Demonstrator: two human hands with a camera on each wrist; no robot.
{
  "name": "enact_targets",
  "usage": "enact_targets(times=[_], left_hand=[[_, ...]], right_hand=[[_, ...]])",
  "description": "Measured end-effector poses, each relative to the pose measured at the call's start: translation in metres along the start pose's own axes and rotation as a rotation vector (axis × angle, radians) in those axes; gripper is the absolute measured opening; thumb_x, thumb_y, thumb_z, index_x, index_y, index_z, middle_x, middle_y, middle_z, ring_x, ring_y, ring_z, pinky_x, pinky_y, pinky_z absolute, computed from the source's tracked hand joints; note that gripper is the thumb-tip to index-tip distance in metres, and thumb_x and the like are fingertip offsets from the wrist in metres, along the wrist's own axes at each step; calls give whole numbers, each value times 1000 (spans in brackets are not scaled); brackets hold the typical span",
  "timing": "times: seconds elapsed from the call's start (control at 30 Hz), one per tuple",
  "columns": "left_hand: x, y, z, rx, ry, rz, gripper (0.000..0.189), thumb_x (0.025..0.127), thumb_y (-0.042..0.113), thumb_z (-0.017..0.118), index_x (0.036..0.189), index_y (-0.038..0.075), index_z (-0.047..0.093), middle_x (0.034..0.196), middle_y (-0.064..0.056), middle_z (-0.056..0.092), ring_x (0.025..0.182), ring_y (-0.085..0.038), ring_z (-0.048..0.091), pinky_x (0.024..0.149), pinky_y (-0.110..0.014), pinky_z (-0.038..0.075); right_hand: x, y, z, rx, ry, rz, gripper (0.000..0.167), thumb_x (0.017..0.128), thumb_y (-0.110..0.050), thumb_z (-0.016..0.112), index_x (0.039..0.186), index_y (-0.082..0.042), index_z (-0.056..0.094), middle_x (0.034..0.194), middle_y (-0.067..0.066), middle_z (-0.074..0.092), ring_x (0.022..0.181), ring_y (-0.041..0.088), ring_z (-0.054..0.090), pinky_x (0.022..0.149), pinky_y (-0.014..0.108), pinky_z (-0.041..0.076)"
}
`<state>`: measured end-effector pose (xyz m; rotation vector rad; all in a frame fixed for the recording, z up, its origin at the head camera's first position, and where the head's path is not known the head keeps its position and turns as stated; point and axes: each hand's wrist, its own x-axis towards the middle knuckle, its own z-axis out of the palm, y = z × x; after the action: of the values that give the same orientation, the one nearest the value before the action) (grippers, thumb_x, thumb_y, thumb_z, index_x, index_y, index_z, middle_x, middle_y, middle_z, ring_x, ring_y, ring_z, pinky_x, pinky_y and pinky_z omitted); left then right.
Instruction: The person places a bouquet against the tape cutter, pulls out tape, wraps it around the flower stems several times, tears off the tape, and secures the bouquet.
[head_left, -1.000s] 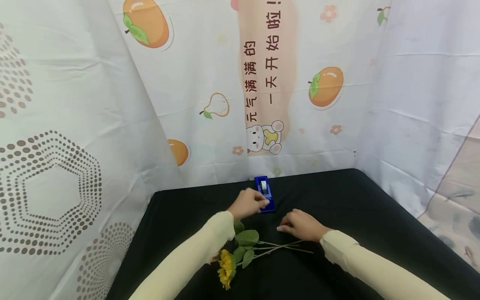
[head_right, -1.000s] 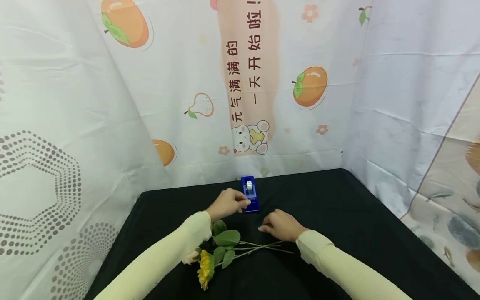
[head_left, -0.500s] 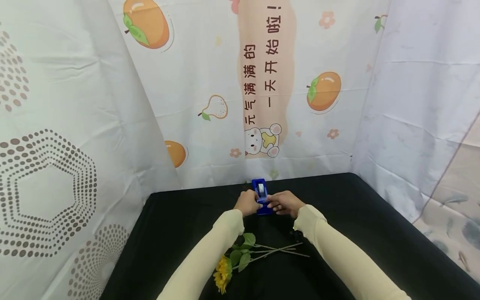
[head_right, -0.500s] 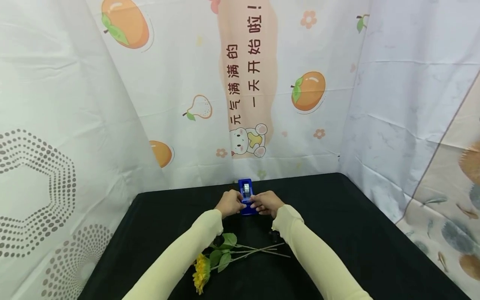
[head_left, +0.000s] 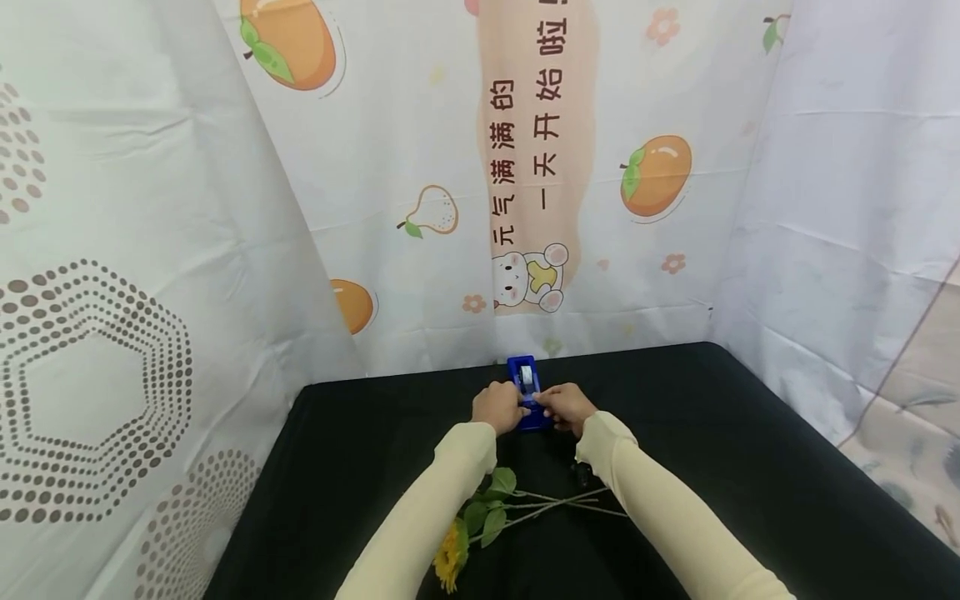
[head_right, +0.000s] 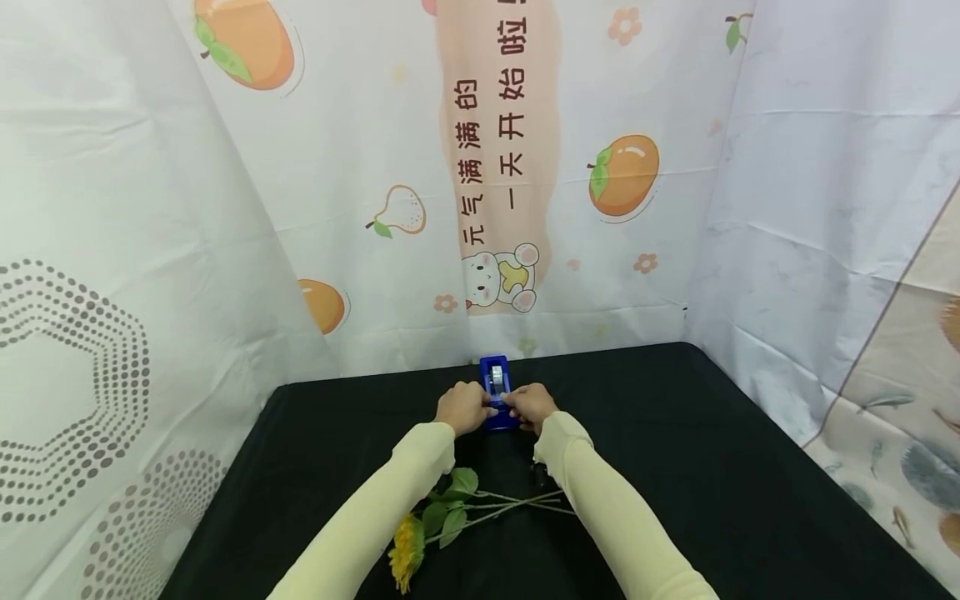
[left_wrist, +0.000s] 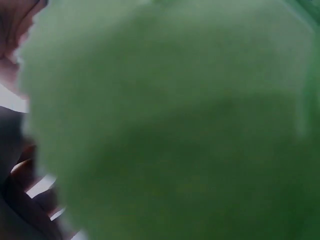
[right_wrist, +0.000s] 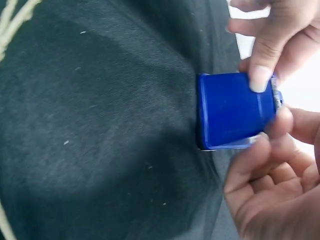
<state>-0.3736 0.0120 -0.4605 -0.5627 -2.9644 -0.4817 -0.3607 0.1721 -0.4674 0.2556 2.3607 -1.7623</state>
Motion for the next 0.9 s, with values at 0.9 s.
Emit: enact_targets(times=[0.9], left_hand=[[5, 11, 7, 146, 68, -96, 26, 93, 37, 75, 83, 13, 72, 68, -2, 61, 52, -18, 55, 50, -37, 48]], right_hand=[[-10, -25, -16, -53, -136, 160, 23, 100, -13, 60, 77, -8, 62, 59, -2, 49, 46, 7, 35, 45, 23, 30]])
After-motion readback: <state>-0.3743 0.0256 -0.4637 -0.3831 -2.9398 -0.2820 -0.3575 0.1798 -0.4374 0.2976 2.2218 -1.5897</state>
